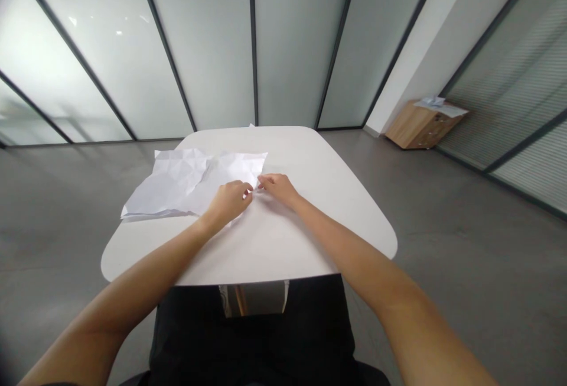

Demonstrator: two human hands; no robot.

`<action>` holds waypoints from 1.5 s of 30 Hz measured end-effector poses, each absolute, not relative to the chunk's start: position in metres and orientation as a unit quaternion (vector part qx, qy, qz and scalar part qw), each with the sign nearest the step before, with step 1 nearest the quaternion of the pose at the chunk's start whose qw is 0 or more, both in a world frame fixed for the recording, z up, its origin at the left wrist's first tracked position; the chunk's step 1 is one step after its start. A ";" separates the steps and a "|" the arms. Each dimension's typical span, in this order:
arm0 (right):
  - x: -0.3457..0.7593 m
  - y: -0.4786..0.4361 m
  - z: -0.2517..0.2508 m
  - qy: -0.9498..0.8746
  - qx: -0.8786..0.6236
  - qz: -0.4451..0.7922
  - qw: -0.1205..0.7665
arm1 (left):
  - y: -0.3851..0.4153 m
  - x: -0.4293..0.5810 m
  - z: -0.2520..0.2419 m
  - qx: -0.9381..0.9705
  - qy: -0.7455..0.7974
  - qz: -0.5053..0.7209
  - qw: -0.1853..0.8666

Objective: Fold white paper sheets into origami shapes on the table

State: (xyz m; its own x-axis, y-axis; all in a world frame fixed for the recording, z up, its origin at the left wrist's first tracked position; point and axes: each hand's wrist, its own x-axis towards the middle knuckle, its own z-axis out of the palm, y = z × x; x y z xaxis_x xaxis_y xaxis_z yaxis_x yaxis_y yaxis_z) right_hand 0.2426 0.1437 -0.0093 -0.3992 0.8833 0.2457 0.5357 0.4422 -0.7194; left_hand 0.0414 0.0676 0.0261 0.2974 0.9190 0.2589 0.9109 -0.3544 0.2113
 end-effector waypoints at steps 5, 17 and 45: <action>0.238 0.143 -0.013 -0.777 -0.529 0.190 0.284 | 0.065 0.059 0.012 0.816 0.545 0.189 0.038; 0.266 0.161 -0.009 -0.779 -0.567 0.152 0.220 | 0.096 -0.009 0.018 0.883 0.447 0.140 0.041; 0.291 0.154 0.009 -0.895 -0.399 0.181 -0.087 | 0.086 -0.018 -0.019 0.847 0.525 0.045 0.073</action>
State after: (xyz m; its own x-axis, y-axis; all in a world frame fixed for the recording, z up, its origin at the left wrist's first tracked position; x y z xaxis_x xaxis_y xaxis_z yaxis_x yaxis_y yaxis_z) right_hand 0.2912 0.1542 0.0088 -0.6664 0.6820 -0.3012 0.7455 0.6159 -0.2547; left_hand -0.0178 0.0855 -0.0192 0.4454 0.8953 -0.0007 0.8823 -0.4388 0.1701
